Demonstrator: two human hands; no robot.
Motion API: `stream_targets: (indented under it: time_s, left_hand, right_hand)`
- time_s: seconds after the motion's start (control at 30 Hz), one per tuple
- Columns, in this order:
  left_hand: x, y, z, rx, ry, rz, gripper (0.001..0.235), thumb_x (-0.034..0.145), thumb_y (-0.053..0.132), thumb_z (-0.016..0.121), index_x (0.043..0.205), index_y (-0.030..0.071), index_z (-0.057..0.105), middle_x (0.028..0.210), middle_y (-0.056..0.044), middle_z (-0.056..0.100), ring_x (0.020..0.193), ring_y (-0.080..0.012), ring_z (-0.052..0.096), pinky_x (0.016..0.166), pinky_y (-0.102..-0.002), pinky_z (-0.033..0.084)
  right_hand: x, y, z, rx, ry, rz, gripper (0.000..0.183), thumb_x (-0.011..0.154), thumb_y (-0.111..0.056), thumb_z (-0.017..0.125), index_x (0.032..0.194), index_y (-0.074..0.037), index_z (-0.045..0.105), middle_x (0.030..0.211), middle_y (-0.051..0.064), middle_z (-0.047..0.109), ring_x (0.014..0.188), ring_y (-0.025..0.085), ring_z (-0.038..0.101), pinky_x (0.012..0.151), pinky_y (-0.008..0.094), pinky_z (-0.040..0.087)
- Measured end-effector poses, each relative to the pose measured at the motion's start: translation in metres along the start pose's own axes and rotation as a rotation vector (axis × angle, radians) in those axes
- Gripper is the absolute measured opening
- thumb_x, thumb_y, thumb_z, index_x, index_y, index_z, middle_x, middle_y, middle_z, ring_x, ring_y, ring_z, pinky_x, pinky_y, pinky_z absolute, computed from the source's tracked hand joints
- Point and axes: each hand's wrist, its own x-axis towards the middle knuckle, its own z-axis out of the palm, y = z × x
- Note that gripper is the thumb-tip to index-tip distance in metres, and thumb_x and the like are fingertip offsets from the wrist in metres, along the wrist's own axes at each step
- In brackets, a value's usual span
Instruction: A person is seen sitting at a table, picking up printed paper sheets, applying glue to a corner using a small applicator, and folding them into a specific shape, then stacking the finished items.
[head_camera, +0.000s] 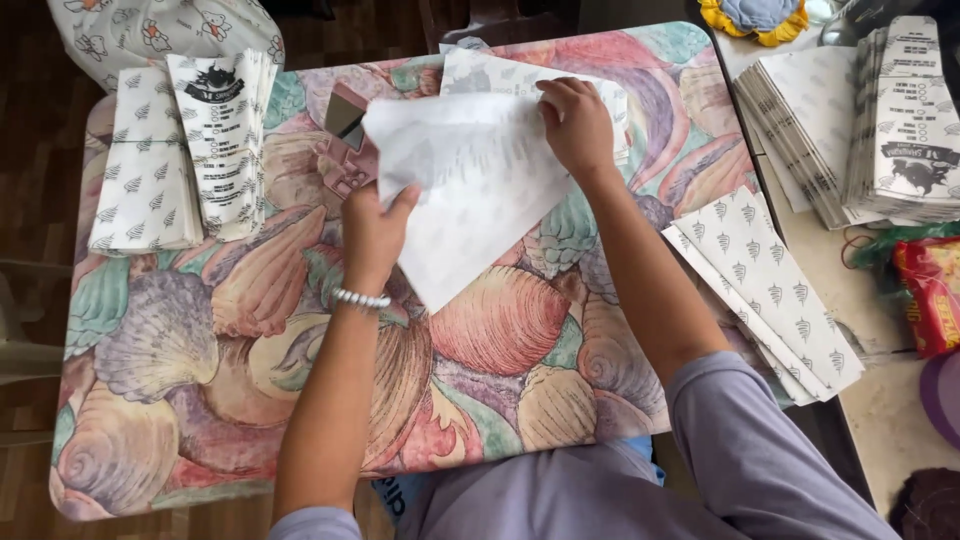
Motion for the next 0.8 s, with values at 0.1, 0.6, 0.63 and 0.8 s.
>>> stream_targets:
  time_s: [0.1,0.6,0.63,0.8]
  left_hand:
    - [-0.029,0.021,-0.041,-0.082,-0.011,-0.006,0.022,0.093,0.014,0.074,0.103,-0.005,0.073,0.083,-0.017,0.072,0.081,-0.0213,0.068,0.074,-0.038,0.054]
    - [-0.087,0.021,-0.035,-0.519,-0.178,-0.509,0.04,0.077,0.011,0.086,0.112,0.003,0.068,0.093,-0.007,0.072,0.083,-0.0172,0.07,0.071,-0.035,0.06]
    - [-0.091,0.032,-0.035,-0.506,-0.194,-0.522,0.041,0.078,0.012,0.084,0.114,0.002,0.068,0.094,-0.008,0.073,0.084,-0.0175,0.07,0.071,-0.037,0.06]
    - [-0.117,0.028,-0.025,-0.611,-0.294,-0.277,0.03,0.088,0.005,0.074,0.117,0.001,0.066,0.096,-0.009,0.073,0.087,-0.0171,0.071,0.079,-0.037,0.062]
  right_hand:
    - [-0.002,0.001,-0.006,0.109,0.006,0.039,0.028,0.096,-0.009,0.073,0.124,-0.013,0.076,0.111,0.009,0.075,0.108,0.031,0.07,0.093,0.044,0.057]
    - [-0.156,-0.082,-0.14,1.56,-0.505,0.715,0.098,0.088,-0.069,0.055,0.161,-0.007,0.033,0.087,0.021,0.065,0.084,0.031,0.074,0.078,0.049,0.063]
    - [-0.166,-0.085,-0.144,1.546,-0.457,0.717,0.078,0.098,-0.05,0.06,0.16,-0.007,0.037,0.055,0.007,0.066,0.069,0.02,0.078,0.075,0.039,0.066]
    - [-0.184,-0.107,-0.158,1.038,-0.139,0.964,0.061,0.083,-0.005,0.08,0.141,-0.013,0.063,0.102,0.014,0.075,0.089,0.02,0.072,0.082,0.037,0.063]
